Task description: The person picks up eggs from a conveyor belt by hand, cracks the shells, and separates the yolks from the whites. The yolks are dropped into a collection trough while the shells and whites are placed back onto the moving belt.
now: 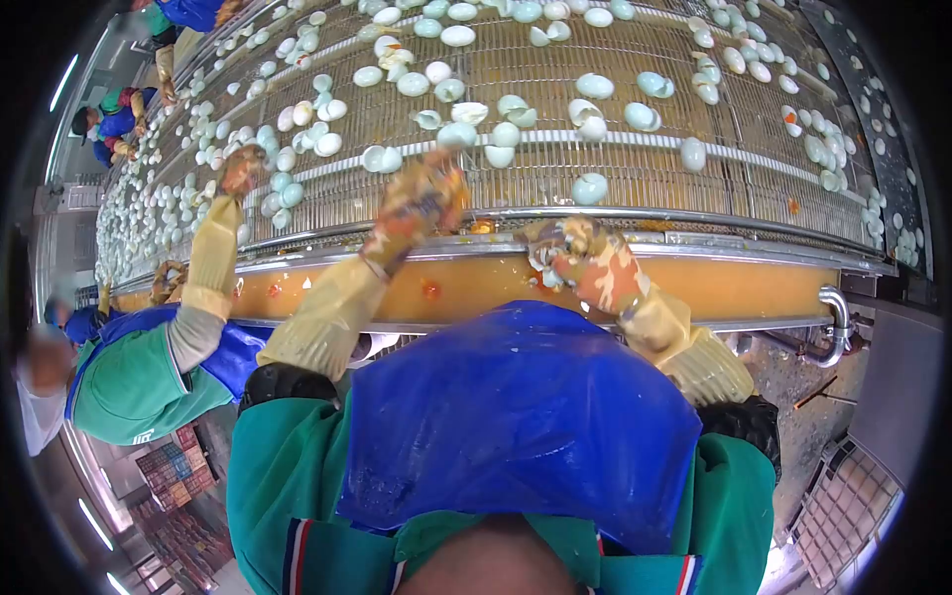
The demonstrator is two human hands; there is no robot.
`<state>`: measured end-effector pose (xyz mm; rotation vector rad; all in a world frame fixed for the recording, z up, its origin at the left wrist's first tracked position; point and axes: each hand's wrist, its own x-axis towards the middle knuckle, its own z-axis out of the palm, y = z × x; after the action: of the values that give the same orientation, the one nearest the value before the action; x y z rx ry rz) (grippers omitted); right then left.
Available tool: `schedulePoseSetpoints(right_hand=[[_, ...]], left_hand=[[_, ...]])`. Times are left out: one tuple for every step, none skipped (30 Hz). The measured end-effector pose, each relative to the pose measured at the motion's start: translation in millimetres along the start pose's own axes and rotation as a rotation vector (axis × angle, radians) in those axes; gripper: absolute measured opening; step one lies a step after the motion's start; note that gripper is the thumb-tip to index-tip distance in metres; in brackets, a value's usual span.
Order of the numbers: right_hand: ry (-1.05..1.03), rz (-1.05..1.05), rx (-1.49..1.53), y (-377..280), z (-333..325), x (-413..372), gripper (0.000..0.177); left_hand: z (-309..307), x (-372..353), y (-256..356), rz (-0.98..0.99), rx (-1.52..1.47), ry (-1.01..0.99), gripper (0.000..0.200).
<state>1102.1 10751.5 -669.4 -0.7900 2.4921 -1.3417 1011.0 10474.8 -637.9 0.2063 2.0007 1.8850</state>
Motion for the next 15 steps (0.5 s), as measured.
schedulePoseSetpoints(right_hand=[[-0.017,-0.041,-0.036,7,-5,-4,0.028],[-0.034,-0.143,-0.167,8,-8,-8,0.029],[-0.049,-0.247,-0.297,8,-12,-11,0.031],[-0.127,0.336,0.139,-10,-24,-17,0.031],[-0.14,0.155,-0.039,5,-32,-18,0.031],[-0.154,-0.023,-0.211,24,-42,-19,0.031],[-0.167,-0.193,-0.375,38,-45,-29,0.031],[-0.142,0.276,-0.149,9,-58,-27,0.026],[-0.1,0.258,0.068,8,-74,-27,0.024],[-0.064,0.237,0.289,10,-86,-28,0.023],[-0.035,0.227,0.523,12,-89,-35,0.021],[0.01,0.145,-0.006,30,-90,-40,0.022],[-0.005,0.263,0.235,33,-94,-37,0.027],[0.094,0.368,0.559,36,-97,-38,0.027],[0.196,0.46,0.878,43,-104,-39,0.029]], left_hand=[[2,9,16,0.085,0.212,0.1,0.047],[-4,21,22,0.165,0.455,0.188,0.047],[-7,31,23,0.207,0.627,0.215,0.048],[-10,42,24,0.226,0.77,0.215,0.049],[-11,49,22,0.232,0.868,0.195,0.049],[-9,54,19,0.229,0.932,0.155,0.05],[-3,56,14,0.228,0.962,0.105,0.051],[6,59,9,0.256,0.974,0.069,0.051],[17,62,6,0.298,0.97,0.051,0.052],[30,69,-3,0.44,0.922,0.109,0.054],[43,68,-14,0.459,0.931,0.067,0.052],[57,65,-25,0.476,0.939,0.023,0.051],[69,68,-32,0.508,0.948,-0.017,0.05],[85,68,-40,0.352,0.687,-0.097,0.05],[100,73,-39,0.325,0.751,-0.171,0.051]])
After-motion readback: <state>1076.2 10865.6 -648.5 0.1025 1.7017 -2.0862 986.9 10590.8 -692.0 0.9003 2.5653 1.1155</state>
